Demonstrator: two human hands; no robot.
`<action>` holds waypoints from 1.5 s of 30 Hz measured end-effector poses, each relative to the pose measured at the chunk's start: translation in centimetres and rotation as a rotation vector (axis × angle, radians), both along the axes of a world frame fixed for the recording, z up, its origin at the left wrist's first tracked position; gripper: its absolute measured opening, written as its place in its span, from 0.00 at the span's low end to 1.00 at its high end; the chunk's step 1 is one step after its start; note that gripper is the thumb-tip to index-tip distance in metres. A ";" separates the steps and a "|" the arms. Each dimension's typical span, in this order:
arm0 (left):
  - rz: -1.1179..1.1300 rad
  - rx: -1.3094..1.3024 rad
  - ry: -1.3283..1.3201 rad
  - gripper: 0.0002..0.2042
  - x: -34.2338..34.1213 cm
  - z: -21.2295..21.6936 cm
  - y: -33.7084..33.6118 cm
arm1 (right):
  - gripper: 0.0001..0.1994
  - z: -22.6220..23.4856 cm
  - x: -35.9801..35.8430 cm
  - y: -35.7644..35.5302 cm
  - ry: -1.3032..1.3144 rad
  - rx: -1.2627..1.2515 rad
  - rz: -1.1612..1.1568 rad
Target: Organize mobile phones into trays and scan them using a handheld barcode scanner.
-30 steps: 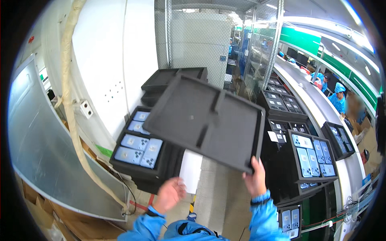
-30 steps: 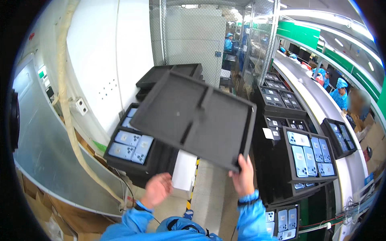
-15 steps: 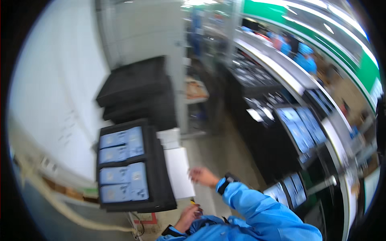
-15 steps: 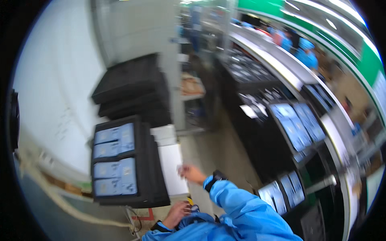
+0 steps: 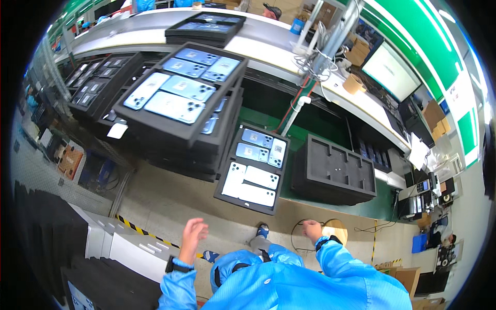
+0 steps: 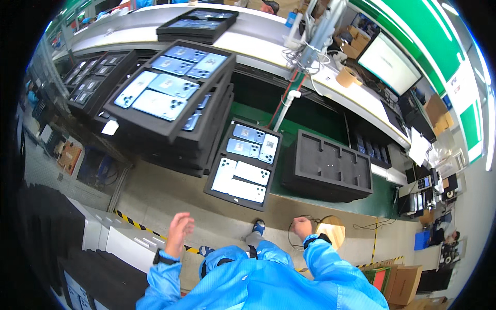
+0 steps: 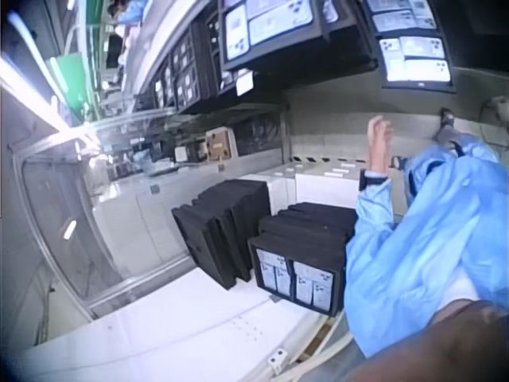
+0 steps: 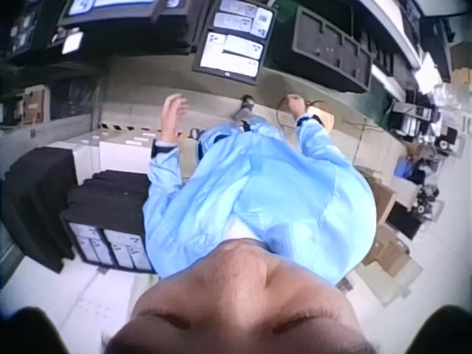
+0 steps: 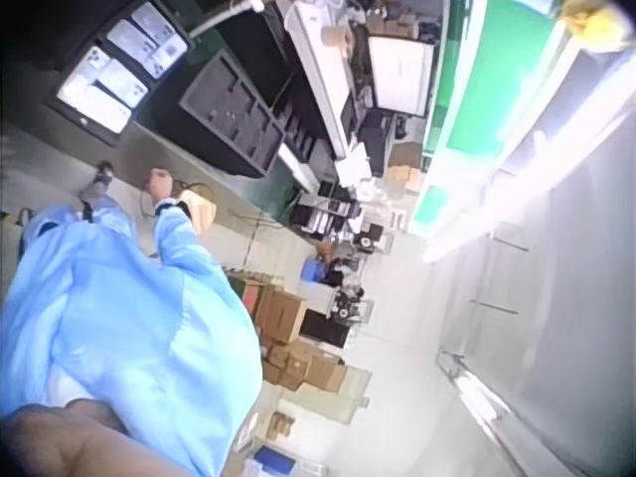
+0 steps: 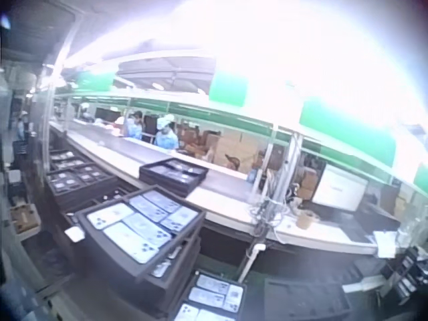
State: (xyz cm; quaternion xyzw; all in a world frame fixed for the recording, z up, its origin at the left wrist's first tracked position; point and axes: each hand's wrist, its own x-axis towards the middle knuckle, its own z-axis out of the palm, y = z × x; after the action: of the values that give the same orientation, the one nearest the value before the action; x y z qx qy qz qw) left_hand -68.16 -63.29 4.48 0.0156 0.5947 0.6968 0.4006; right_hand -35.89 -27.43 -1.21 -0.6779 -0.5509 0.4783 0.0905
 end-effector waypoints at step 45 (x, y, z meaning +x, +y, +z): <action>-0.331 0.256 0.460 0.40 3.0 7.8 33.6 | 0.37 16.6 -3.3 14.2 1.261 0.258 -0.720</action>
State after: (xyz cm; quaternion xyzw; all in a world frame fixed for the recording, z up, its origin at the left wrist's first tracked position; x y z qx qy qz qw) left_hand -65.16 -29.71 12.33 0.3197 0.5666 0.6696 0.3582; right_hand -39.19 -13.19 15.36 -0.3971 -0.1895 0.6491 0.6205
